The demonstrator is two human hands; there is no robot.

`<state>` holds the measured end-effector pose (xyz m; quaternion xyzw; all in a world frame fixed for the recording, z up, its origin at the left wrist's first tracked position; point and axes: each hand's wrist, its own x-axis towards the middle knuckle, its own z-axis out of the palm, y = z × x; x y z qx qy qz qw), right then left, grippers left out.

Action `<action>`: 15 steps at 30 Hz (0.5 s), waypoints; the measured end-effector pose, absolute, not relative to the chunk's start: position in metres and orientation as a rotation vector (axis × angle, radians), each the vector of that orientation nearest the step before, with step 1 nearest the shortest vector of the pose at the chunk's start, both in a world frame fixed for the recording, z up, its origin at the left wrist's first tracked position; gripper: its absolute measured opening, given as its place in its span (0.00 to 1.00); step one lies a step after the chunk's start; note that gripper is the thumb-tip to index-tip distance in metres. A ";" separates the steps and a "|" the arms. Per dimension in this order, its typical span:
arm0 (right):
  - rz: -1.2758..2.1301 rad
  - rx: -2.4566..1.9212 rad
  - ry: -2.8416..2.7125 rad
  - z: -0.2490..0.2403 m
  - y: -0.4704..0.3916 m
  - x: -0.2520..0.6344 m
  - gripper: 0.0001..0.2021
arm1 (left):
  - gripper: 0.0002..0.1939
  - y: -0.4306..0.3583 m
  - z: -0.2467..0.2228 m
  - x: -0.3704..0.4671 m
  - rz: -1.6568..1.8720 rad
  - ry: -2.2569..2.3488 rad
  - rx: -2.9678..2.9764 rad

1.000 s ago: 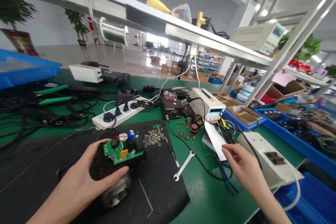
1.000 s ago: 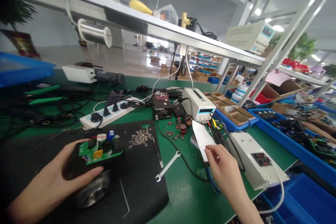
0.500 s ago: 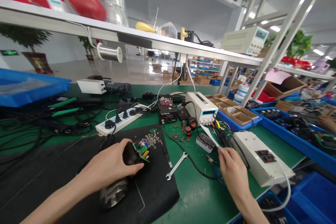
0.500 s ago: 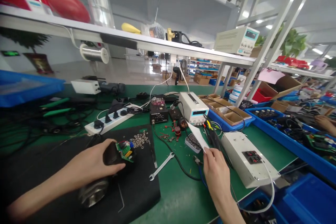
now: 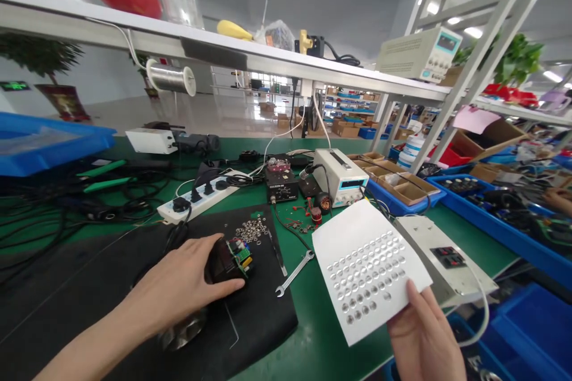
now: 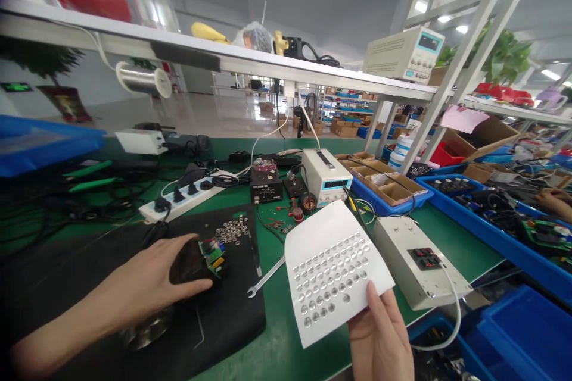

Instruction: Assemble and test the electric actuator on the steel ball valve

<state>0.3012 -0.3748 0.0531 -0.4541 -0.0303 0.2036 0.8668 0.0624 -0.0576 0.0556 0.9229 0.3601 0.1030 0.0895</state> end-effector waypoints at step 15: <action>0.993 -0.699 0.097 0.003 -0.386 0.275 0.25 | 0.16 -0.250 0.025 0.103 0.807 0.723 1.680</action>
